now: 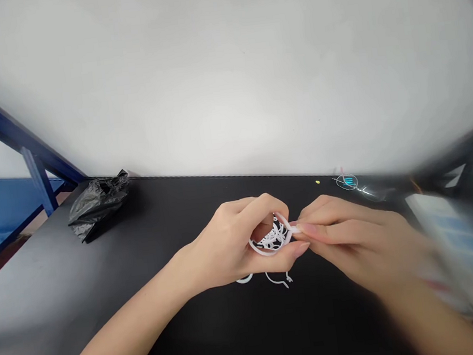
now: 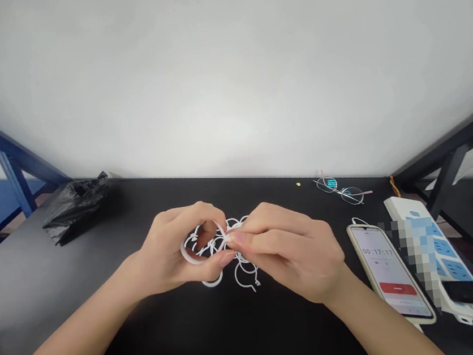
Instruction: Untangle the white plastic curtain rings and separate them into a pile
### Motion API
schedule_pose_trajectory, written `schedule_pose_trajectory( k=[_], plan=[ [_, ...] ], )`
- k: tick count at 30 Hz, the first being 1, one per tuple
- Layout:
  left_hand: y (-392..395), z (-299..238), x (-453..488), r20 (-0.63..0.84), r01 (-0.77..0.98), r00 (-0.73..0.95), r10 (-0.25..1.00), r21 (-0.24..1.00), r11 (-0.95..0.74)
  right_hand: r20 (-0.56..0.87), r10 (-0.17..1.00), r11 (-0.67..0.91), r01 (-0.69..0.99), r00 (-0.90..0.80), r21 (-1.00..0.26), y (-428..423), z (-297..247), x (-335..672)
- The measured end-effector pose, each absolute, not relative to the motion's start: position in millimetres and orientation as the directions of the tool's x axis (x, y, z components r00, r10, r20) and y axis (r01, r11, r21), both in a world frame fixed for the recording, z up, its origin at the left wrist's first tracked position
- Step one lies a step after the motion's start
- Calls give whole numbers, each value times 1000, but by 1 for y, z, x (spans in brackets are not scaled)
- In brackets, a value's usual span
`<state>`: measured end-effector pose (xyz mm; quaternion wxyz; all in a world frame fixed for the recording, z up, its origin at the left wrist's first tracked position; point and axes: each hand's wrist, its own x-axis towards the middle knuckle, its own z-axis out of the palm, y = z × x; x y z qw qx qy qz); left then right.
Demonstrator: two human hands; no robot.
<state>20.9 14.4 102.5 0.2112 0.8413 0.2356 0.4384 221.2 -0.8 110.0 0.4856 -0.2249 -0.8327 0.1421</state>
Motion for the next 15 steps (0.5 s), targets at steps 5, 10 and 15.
schedule_pose_trajectory(
  k=[5, 10, 15],
  plan=[
    [27, 110, 7, 418, 446, 647, 638, 471, -761, 706, 560, 823, 386, -433, -416, 10, 101, 222],
    [75, 85, -35, 32, 788, 537, 843, 337, -515, 497, 736, 676, 543, -460, -498, 27, 84, 229],
    [115, 52, -77, -442, 986, 167, 881, 88, -143, 327, 790, 608, 587, -520, -535, 30, 80, 234]
  ],
)
